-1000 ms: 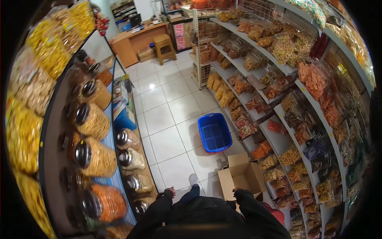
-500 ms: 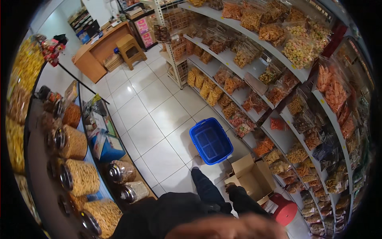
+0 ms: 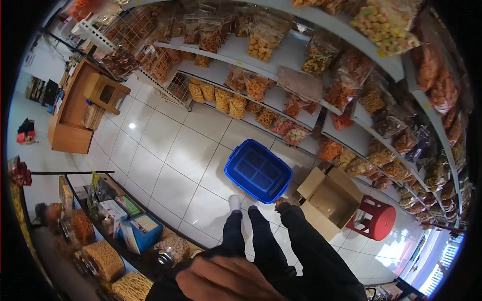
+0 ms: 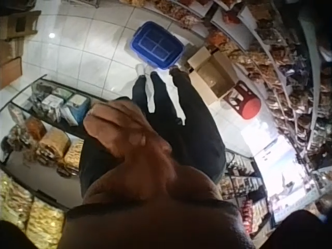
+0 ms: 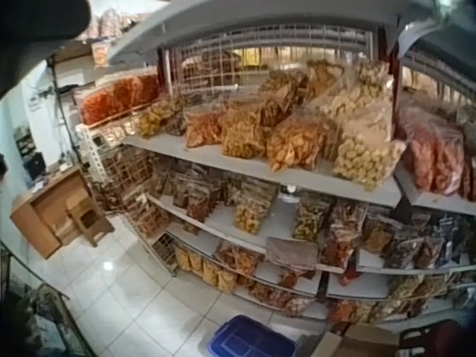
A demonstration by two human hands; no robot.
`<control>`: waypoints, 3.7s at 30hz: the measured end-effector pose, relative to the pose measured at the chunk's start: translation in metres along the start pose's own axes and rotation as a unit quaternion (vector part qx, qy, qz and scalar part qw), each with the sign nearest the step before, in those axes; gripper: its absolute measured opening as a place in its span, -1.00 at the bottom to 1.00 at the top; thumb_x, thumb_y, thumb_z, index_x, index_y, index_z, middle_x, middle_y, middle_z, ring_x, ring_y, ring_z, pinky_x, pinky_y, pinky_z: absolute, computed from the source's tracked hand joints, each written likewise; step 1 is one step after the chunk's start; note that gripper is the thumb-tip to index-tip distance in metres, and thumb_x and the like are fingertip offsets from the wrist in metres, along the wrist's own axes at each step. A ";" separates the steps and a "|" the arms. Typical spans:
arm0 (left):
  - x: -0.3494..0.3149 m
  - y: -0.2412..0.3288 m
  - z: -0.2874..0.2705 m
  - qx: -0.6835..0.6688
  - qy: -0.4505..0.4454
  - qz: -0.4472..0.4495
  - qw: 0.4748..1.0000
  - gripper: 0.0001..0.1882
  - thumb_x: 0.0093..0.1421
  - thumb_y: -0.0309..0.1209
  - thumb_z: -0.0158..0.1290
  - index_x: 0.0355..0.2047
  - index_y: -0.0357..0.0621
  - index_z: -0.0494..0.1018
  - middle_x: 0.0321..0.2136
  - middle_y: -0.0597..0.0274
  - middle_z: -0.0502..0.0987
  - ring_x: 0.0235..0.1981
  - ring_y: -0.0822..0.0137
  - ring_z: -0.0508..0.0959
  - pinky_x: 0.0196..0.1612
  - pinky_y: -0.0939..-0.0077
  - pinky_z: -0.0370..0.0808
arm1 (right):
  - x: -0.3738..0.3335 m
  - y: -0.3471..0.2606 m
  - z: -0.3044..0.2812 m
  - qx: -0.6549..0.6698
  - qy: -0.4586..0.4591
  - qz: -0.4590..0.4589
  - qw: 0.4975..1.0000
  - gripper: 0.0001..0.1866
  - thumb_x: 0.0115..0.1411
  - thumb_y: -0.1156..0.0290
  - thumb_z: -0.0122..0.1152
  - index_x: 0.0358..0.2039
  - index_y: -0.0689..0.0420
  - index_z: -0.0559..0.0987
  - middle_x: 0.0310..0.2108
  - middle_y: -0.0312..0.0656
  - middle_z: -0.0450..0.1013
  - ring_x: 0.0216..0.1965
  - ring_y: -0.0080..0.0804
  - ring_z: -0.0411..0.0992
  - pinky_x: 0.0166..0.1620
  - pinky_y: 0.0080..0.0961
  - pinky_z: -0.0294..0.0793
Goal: Picking up various bags of snacks from shelves and putting them into a shopping basket in a grocery store.
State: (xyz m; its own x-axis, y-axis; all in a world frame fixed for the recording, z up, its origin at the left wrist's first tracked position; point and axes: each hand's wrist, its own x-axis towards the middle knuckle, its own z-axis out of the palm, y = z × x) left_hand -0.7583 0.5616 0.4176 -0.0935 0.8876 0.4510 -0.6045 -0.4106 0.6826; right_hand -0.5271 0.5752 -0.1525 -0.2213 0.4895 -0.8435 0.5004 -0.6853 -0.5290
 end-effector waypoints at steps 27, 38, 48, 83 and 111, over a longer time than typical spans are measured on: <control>-0.323 -0.435 -0.592 0.682 0.119 -0.522 0.499 -0.66 -0.17 -0.45 0.24 -0.38 -0.18 0.36 -0.46 -0.05 0.54 -0.35 -0.06 0.55 -0.22 0.16 0.50 | 0.178 0.149 0.035 0.108 0.419 -0.020 0.901 -0.67 -0.20 0.58 0.30 -0.39 0.16 0.38 -0.54 -0.18 0.44 -0.48 -0.34 0.46 -0.30 -0.42 0.46; -0.318 -0.434 -0.587 0.666 0.096 -0.559 0.485 -0.63 -0.13 -0.42 0.19 -0.26 -0.20 0.39 -0.37 -0.03 0.57 -0.24 -0.02 0.57 -0.12 0.20 0.49 | 0.161 0.125 0.018 0.148 0.317 0.062 0.935 -0.72 -0.12 0.56 0.24 -0.30 0.24 0.54 -0.42 -0.14 0.56 -0.36 -0.31 0.54 -0.21 -0.44 0.51; -0.283 -0.337 -0.541 0.554 0.097 -0.403 0.722 -0.52 -0.04 -0.63 0.06 -0.03 -0.20 0.39 -0.25 0.14 0.55 -0.18 0.26 0.55 -0.05 0.44 0.45 | 0.074 0.086 0.013 0.286 0.278 -0.143 0.906 -0.79 -0.02 0.61 0.13 -0.30 0.20 0.55 -0.46 -0.30 0.53 -0.48 -0.49 0.47 -0.33 -0.49 0.47; -0.235 -0.313 0.146 0.267 -0.194 -0.370 0.869 -0.68 -0.17 -0.63 0.15 -0.31 -0.31 0.49 -0.48 0.20 0.57 -0.44 0.41 0.55 -0.33 0.53 0.50 | -0.590 0.304 -0.196 0.444 0.556 -0.286 0.642 -0.50 -0.15 0.64 0.05 -0.08 0.22 0.34 -0.33 -0.20 0.43 -0.35 -0.46 0.41 -0.29 -0.58 0.43; -0.209 -0.728 0.444 0.314 -0.112 -0.359 0.872 -0.67 -0.13 -0.66 0.13 -0.26 -0.33 0.47 -0.41 0.16 0.55 -0.38 0.36 0.55 -0.26 0.49 0.51 | -0.539 0.468 -0.746 0.285 0.516 -0.183 0.787 -0.30 -0.17 0.80 0.00 0.07 0.07 0.27 -0.31 -0.07 0.46 -0.36 -0.31 0.48 -0.30 -0.45 0.49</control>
State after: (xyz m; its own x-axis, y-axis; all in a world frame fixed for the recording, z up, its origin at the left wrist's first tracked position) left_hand 0.0527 0.5818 0.0822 0.3304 0.9288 -0.1681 0.1152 0.1371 0.9838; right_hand 0.4511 0.3925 0.1243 0.6813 0.6863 -0.2545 0.0406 -0.3825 -0.9231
